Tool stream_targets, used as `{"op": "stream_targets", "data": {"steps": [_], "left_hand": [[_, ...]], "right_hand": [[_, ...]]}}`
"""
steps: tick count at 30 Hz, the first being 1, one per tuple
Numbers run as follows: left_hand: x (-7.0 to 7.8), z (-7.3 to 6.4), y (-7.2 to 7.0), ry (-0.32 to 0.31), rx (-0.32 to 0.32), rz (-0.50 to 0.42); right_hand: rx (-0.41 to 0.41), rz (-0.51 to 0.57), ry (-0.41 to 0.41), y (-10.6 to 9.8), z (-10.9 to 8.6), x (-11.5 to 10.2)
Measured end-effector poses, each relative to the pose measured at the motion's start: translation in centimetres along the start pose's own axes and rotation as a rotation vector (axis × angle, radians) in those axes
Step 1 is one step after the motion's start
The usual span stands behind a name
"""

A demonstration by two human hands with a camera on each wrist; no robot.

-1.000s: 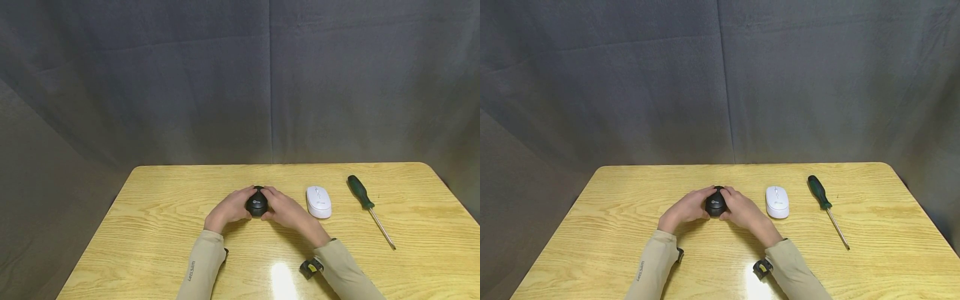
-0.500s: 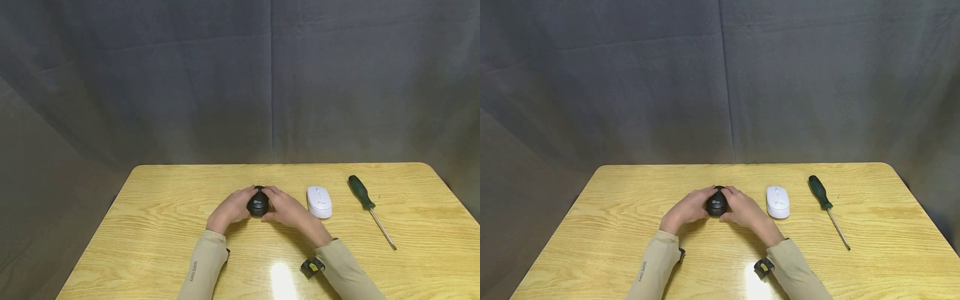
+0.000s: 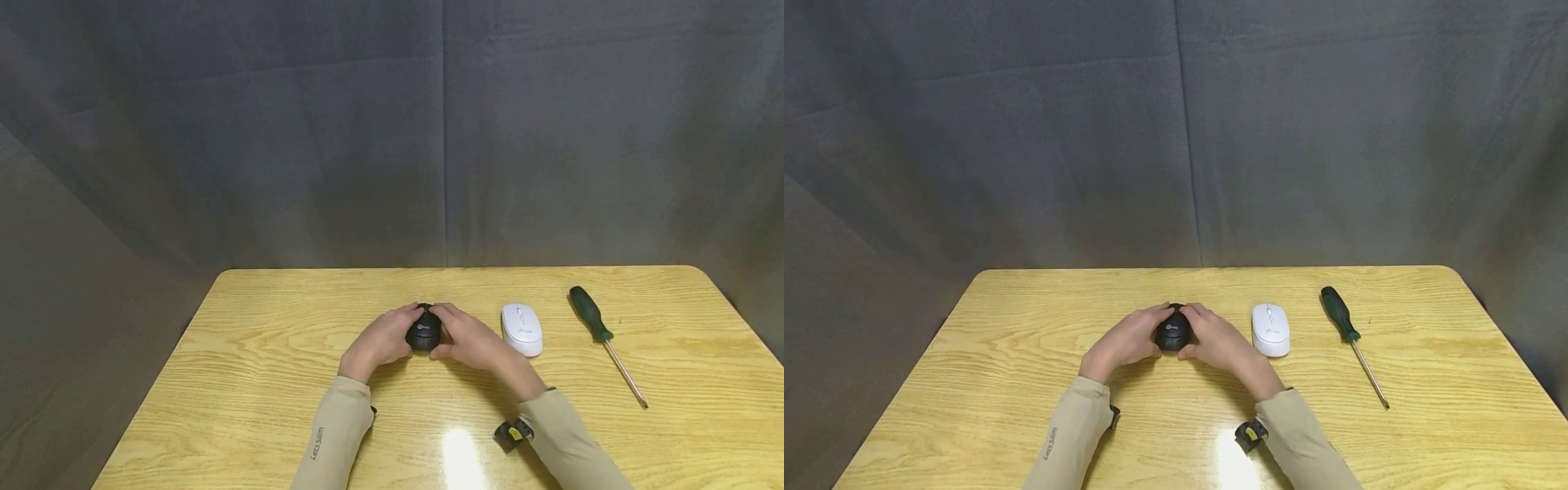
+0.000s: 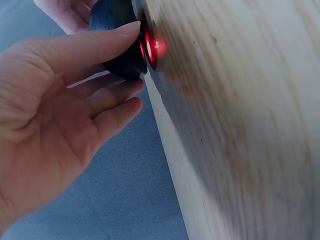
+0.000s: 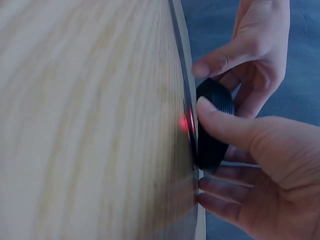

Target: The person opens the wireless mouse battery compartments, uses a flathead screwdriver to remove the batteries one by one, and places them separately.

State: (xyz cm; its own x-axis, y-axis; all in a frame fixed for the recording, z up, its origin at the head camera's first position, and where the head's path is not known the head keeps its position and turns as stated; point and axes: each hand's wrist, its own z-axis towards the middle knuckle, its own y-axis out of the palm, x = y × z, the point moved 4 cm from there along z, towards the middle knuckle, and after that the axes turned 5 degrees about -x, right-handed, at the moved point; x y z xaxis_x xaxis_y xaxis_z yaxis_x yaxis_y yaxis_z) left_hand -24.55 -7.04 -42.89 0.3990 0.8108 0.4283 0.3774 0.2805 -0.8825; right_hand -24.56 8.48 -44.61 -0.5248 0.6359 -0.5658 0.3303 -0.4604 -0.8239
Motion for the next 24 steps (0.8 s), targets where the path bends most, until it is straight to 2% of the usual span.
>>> {"op": "stream_targets", "data": {"steps": [4, 10, 17, 24], "left_hand": [[0.0, 0.0, -0.1, 0.015, 0.015, -0.009], [0.1, 0.1, -0.4, 0.054, 0.053, -0.083], [0.1, 0.1, -0.8, 0.105, 0.125, -0.140], [0.1, 0.2, -1.0, 0.119, 0.166, -0.179]], "right_hand": [[-0.013, 0.072, -0.002, -0.3, -0.1, 0.2], [-0.033, 0.168, 0.009, -0.8, -0.2, 0.8], [-0.011, 0.207, 0.026, -1.4, -0.4, 1.2], [0.017, 0.259, 0.043, -1.9, -0.5, 1.3]]}}
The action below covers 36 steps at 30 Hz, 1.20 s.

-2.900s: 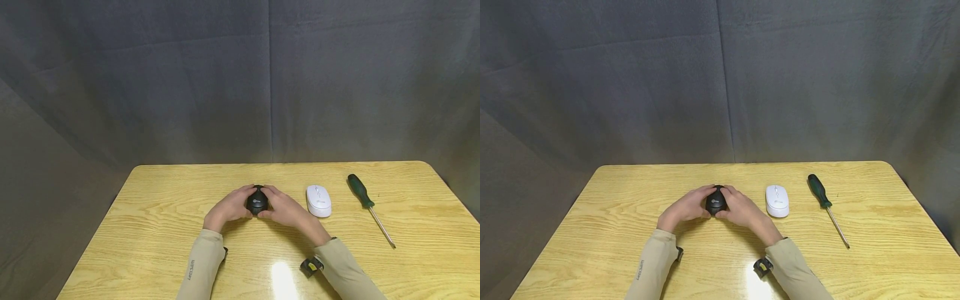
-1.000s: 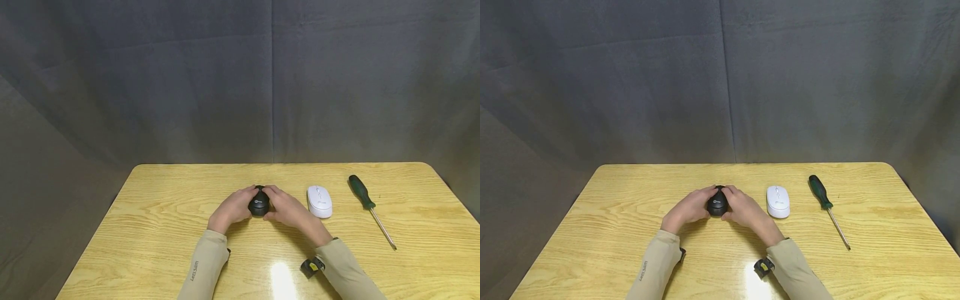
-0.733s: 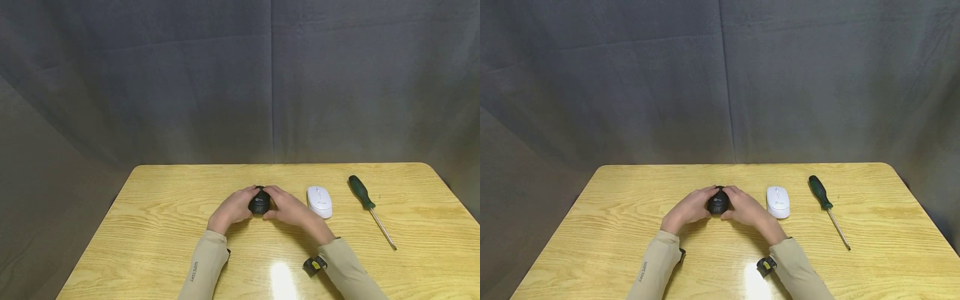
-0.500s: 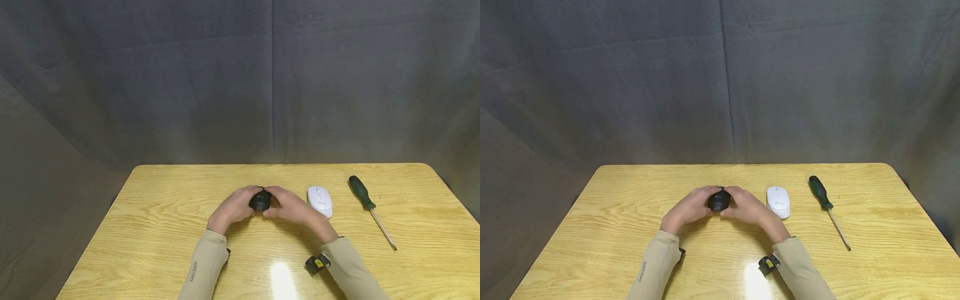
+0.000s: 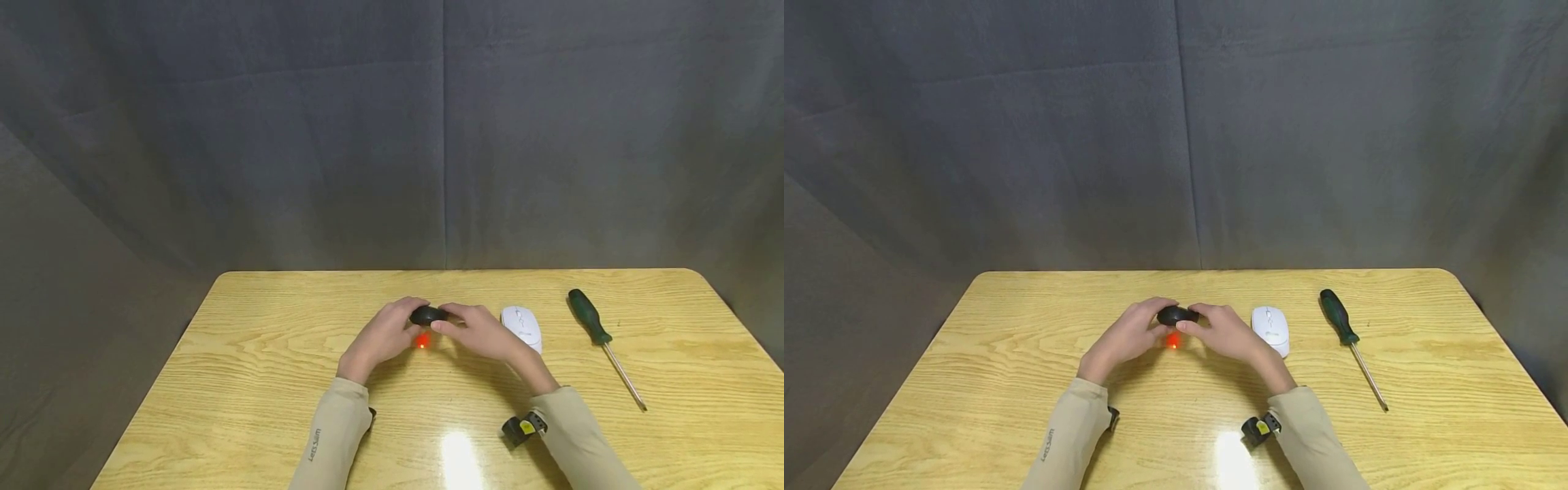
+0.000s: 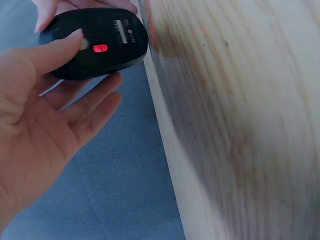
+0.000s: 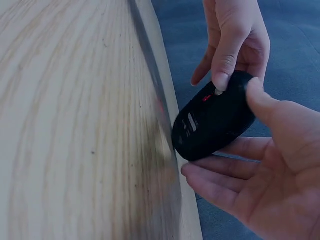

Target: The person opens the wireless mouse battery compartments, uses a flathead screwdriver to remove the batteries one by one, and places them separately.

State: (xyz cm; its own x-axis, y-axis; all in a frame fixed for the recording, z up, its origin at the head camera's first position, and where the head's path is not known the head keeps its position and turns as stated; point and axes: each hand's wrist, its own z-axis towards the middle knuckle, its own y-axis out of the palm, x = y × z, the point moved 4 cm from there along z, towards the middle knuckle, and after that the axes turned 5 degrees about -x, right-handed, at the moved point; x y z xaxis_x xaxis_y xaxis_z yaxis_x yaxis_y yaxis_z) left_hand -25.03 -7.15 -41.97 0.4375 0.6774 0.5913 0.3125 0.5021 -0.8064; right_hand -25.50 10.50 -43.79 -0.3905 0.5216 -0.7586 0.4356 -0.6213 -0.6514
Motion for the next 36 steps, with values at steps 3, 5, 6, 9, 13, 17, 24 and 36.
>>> {"op": "stream_targets", "data": {"steps": [3, 5, 6, 9, 13, 17, 24, 36], "left_hand": [[0.1, 0.1, 0.0, -0.002, 0.035, -0.019], [0.1, 0.1, 0.0, -0.013, 0.057, -0.035], [0.1, 0.1, -0.1, -0.012, 0.071, -0.044], [0.2, 0.2, -0.2, -0.007, 0.114, -0.103], [0.2, 0.1, -0.5, 0.023, 0.179, -0.217], [0.3, 0.1, -0.7, 0.038, 0.221, -0.274], [0.3, 0.1, -0.7, -0.027, 0.233, -0.343], [0.4, 0.2, -0.3, -0.075, 0.239, -0.425]], "right_hand": [[0.038, 0.013, 0.012, -0.3, -0.1, -0.1], [0.075, 0.040, 0.014, -0.6, -0.1, -0.2], [0.096, 0.052, 0.013, -0.7, -0.1, -0.3], [0.155, 0.095, 0.000, -1.0, -0.2, -0.6], [0.214, 0.174, 0.013, -1.4, -0.2, -1.0], [0.238, 0.291, 0.008, -1.7, -0.2, -1.3], [0.206, 0.461, -0.023, -1.7, -0.1, -1.6], [0.182, 0.503, -0.002, -1.6, 0.0, -1.6]]}}
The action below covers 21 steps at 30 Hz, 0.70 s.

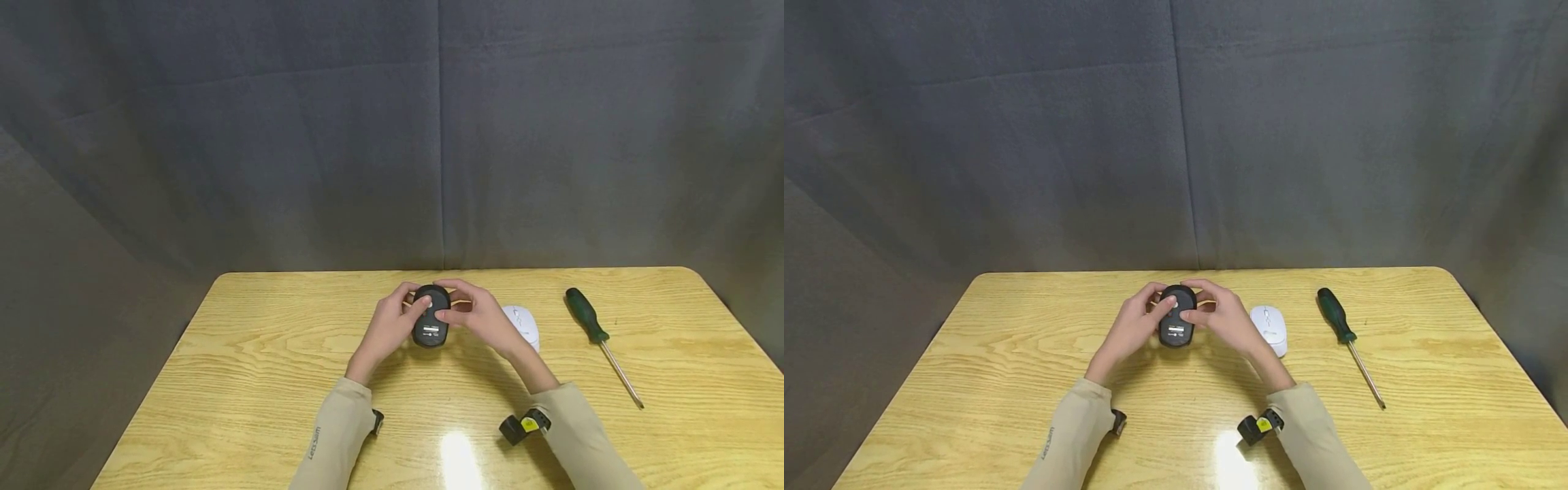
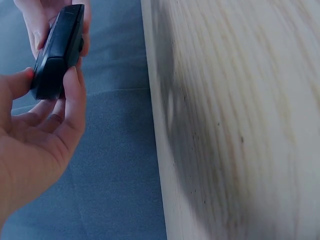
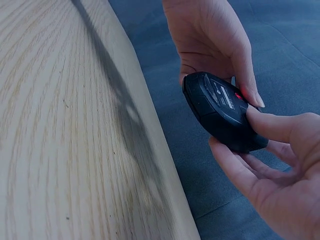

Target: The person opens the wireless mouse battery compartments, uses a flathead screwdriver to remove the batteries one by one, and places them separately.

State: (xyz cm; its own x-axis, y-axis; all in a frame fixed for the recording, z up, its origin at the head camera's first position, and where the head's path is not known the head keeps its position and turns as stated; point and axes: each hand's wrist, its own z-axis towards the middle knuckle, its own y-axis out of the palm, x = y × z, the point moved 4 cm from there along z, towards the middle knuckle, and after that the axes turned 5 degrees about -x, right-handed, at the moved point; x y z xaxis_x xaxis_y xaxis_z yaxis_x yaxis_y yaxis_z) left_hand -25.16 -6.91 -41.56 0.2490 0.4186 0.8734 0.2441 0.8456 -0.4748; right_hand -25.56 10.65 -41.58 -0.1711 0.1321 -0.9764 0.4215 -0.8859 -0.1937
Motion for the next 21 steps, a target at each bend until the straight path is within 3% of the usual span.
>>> {"op": "stream_targets", "data": {"steps": [10, 21], "left_hand": [[-0.11, -0.01, -0.15, -0.015, -0.035, -0.030], [-0.04, -0.09, -0.19, -0.020, -0.026, -0.039]], "right_hand": [[0.040, -0.096, 0.017, -0.14, 0.03, 0.23], [0.054, -0.103, 0.014, 0.00, -0.08, 0.10]]}}
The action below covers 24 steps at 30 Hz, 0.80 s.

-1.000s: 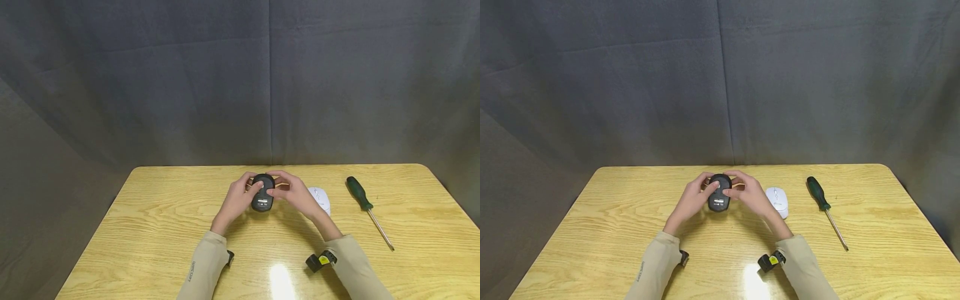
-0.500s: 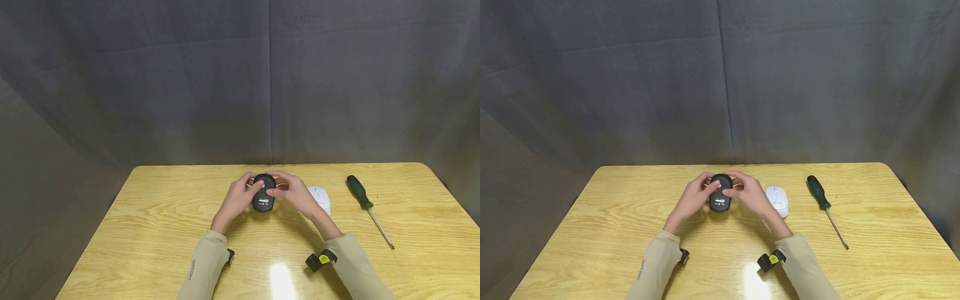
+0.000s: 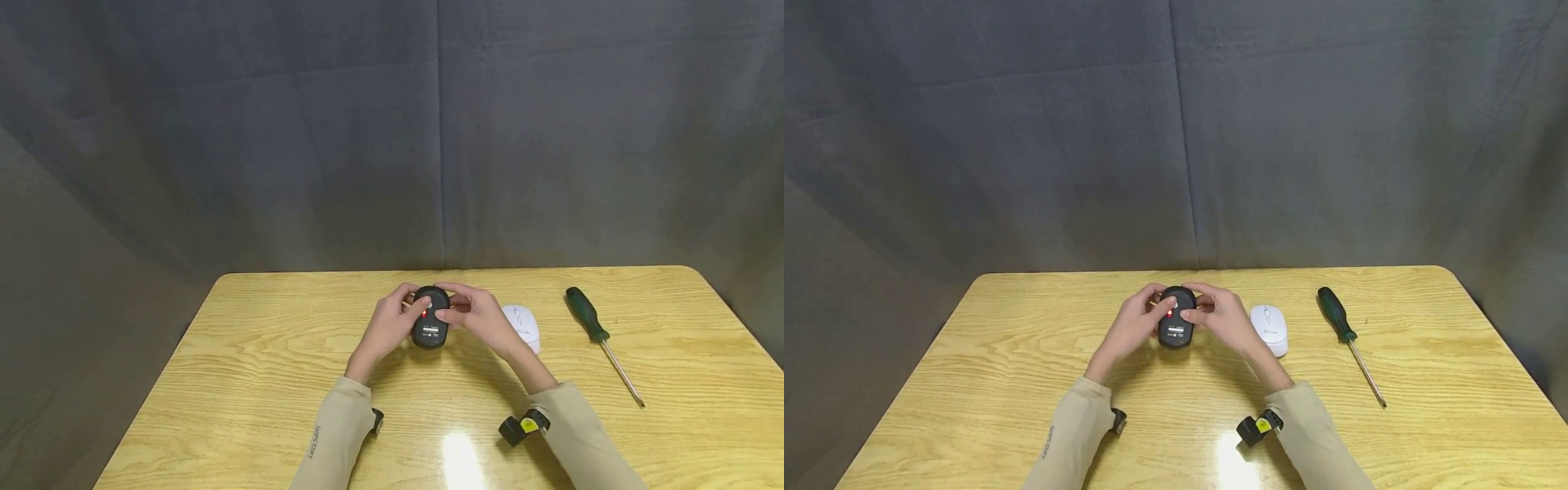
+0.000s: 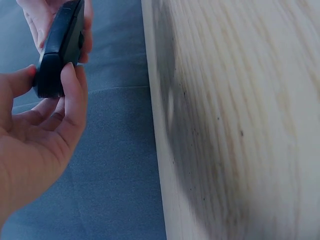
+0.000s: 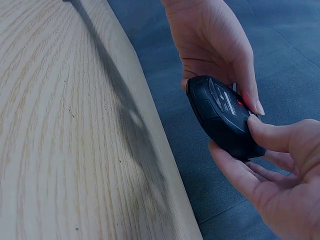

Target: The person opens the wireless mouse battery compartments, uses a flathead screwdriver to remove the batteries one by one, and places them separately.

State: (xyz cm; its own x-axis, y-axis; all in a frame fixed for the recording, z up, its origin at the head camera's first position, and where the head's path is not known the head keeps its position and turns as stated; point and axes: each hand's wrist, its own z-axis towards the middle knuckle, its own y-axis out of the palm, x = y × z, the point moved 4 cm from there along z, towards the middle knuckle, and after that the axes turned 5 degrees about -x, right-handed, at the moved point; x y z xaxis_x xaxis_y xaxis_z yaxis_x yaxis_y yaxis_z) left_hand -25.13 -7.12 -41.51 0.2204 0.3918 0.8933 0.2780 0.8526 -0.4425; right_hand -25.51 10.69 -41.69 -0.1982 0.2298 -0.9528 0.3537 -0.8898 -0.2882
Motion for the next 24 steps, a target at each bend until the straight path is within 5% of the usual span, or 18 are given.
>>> {"op": "stream_targets", "data": {"steps": [24], "left_hand": [[-0.40, 0.12, 0.29, 0.007, 0.009, 0.051]], "right_hand": [[0.010, -0.052, -0.001, 0.59, -0.01, 0.27]]}}
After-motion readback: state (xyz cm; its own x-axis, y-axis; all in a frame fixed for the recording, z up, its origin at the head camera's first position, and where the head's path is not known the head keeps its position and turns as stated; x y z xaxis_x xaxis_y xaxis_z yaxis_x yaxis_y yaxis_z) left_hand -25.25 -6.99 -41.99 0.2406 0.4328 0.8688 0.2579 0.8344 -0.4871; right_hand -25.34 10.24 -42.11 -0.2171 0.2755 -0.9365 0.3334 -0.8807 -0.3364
